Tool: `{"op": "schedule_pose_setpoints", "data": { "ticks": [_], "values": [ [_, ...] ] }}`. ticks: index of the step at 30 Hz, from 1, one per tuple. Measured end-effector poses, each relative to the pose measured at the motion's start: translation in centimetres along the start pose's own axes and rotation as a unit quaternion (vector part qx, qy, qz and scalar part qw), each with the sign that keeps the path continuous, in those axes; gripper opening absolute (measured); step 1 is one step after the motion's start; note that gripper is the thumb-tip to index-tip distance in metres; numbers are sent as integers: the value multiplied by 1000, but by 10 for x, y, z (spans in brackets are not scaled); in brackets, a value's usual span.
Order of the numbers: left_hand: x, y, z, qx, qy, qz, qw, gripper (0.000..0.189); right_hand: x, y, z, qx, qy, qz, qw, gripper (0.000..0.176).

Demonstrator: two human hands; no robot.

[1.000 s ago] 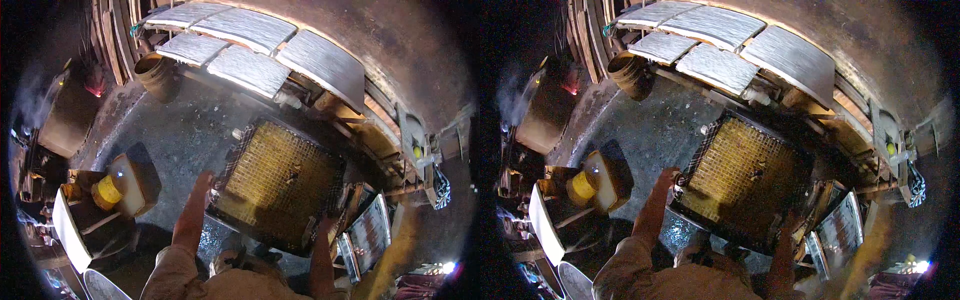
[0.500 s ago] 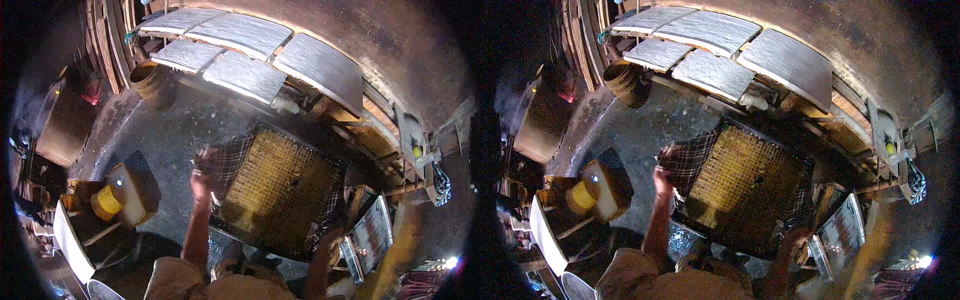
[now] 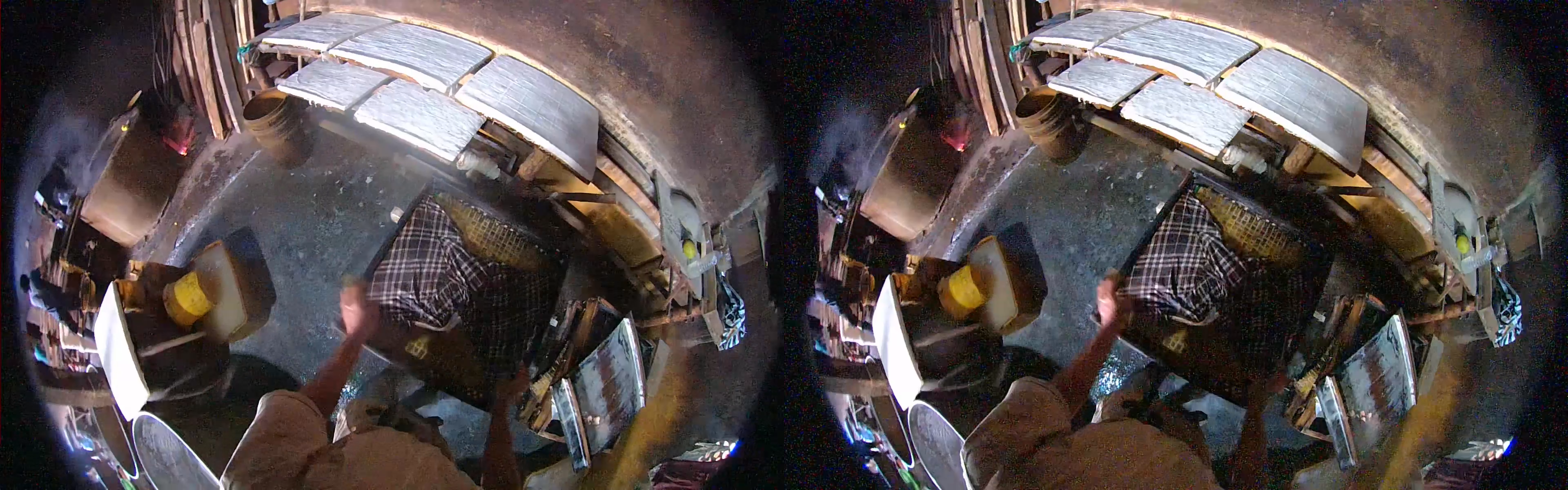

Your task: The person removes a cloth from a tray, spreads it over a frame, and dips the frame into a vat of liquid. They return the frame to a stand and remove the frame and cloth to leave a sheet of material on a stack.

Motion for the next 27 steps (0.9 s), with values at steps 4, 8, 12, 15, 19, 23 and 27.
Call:
{"op": "schedule_pose_setpoints", "data": {
  "ticks": [4, 8, 12, 15, 19, 23, 27],
  "values": [
    [10, 77, 25, 25, 69, 258, 963, 45, -57, -98, 5, 73, -11, -218, 973, 60],
    [-11, 97, 21, -64, 261, 303, 914, 48, -114, -106, -27, 297, 134, -533, 781, 67],
    [-33, 177, -17, -214, 182, 265, 922, 21, -159, -176, -116, 466, -23, -318, 825, 45],
    [-3, 180, -23, 91, 235, 79, 965, 21, -167, -203, -128, 494, -104, -267, 821, 38],
    [35, 242, -81, 270, 292, 105, 911, 14, -157, -223, -150, 391, -37, -270, 879, 36],
    [31, 192, -68, 328, 179, -340, 863, 16, -136, -189, -119, 264, 38, -255, 930, 27],
    [34, 193, -48, -288, 286, 365, 838, 15, -111, -161, -100, 249, 16, -363, 898, 38]
  ]
}}
Point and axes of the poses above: each hand's wrist, its own x-axis towards the middle knuckle, its own z-axis out of the back of the hand, y = z × x, the point moved 5 cm from there along x, towards the middle knuckle, and after that the axes turned 12 degrees about z, right-handed, at the moved point
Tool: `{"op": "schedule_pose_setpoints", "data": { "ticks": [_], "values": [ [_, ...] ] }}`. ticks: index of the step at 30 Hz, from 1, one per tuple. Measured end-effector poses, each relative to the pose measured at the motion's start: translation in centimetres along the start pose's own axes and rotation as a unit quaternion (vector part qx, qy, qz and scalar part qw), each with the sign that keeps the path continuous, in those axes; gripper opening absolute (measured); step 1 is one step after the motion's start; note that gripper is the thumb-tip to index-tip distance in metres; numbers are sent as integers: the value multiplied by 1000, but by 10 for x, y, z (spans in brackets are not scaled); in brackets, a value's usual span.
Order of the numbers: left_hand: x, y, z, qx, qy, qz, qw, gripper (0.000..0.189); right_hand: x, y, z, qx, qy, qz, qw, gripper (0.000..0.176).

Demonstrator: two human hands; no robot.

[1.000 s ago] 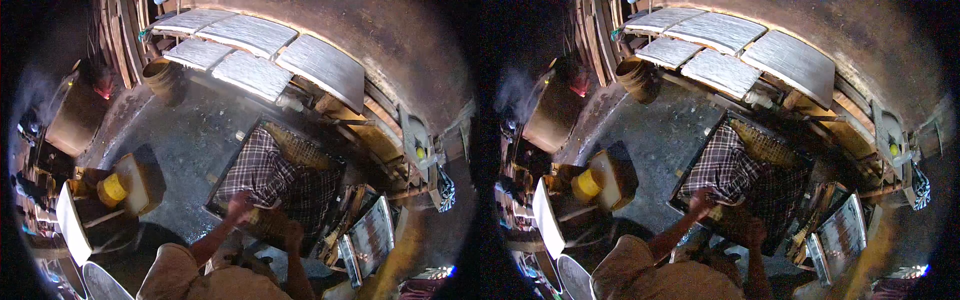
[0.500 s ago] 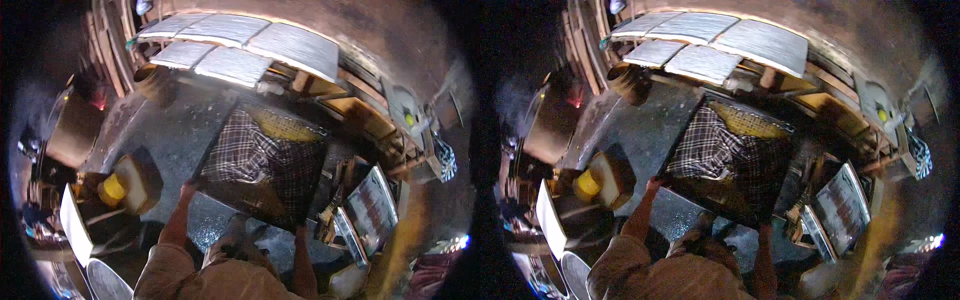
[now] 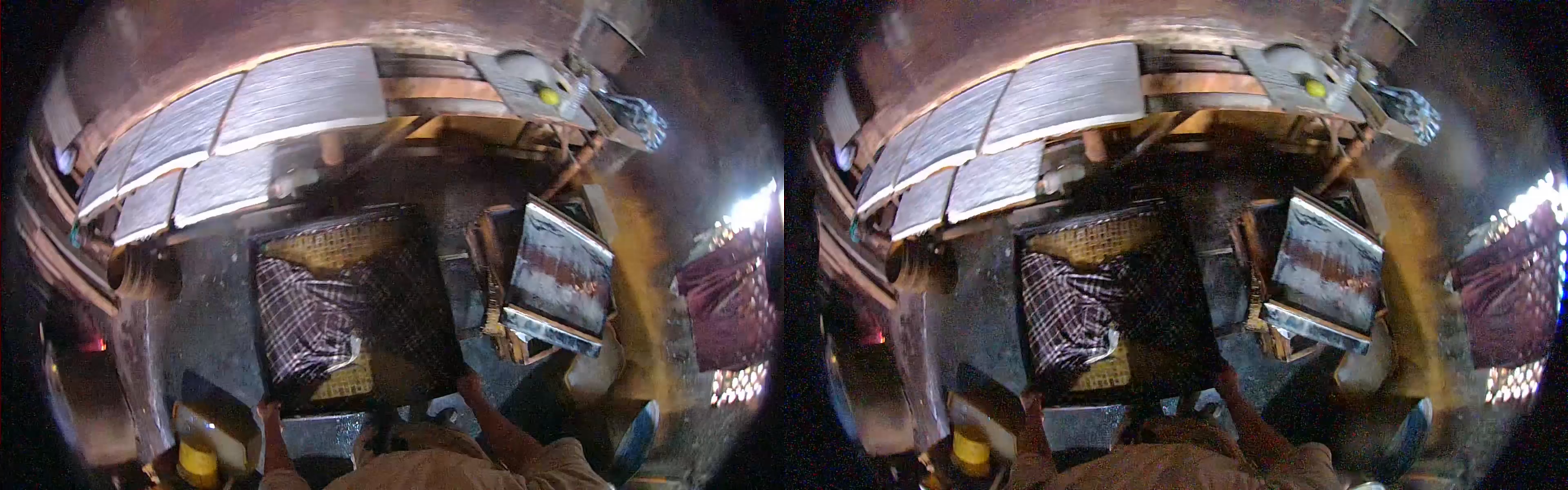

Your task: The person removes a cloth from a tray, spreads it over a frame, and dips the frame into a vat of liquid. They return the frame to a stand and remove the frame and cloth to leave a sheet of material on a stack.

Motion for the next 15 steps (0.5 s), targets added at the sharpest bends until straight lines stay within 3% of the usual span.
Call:
{"op": "schedule_pose_setpoints", "data": {
  "ticks": [2, 3, 5, 6, 7, 8, 10, 11, 12, 13, 14, 15],
  "values": [
    [-29, -19, -21, 59, -130, -11, 990, 22, 6, -18, 0, -70, -50, 233, 969, 24],
    [-41, -25, -28, 62, -126, -11, 990, 22, 9, -13, 4, -71, -55, 230, 969, 24],
    [-57, -41, -40, 48, -27, -135, 989, 25, 12, -2, 0, 205, -10, 25, 978, 23],
    [-14, -14, -13, 50, -53, -108, 991, 26, 10, 18, 2, 206, -16, 24, 978, 23],
    [24, 17, 18, 52, -84, -66, 993, 27, 12, 41, 5, 57, 28, 76, 995, 23],
    [23, 11, 19, 59, -113, -13, 992, 28, 13, 54, 4, -93, 70, 127, 985, 23],
    [19, 12, 24, 41, -135, 136, 981, 31, 43, -55, -44, -55, 135, 103, 984, 30],
    [6, 18, 39, -14, -110, 388, 915, 32, 56, -111, -67, -37, 167, 89, 981, 35],
    [6, 31, 24, 29, -116, 133, 984, 32, 59, -107, -45, -3, 125, 91, 988, 34],
    [-3, 49, 9, -40, -86, -27, 995, 32, 66, -103, -18, 105, 94, 96, 985, 33],
    [-41, 63, -11, -134, -41, -141, 980, 32, 84, -137, -4, 283, 99, 95, 949, 32],
    [-92, 62, -48, -255, 39, -245, 935, 31, 139, -273, -10, 675, 175, 27, 716, 31]
  ]
}}
Point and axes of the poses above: each hand's wrist, its own x-axis towards the middle knuckle, its own z-axis out of the back of the hand, y = z × x, the point moved 5 cm from there along x, towards the middle knuckle, and after that the axes turned 12 degrees about z, right-handed, at the moved point
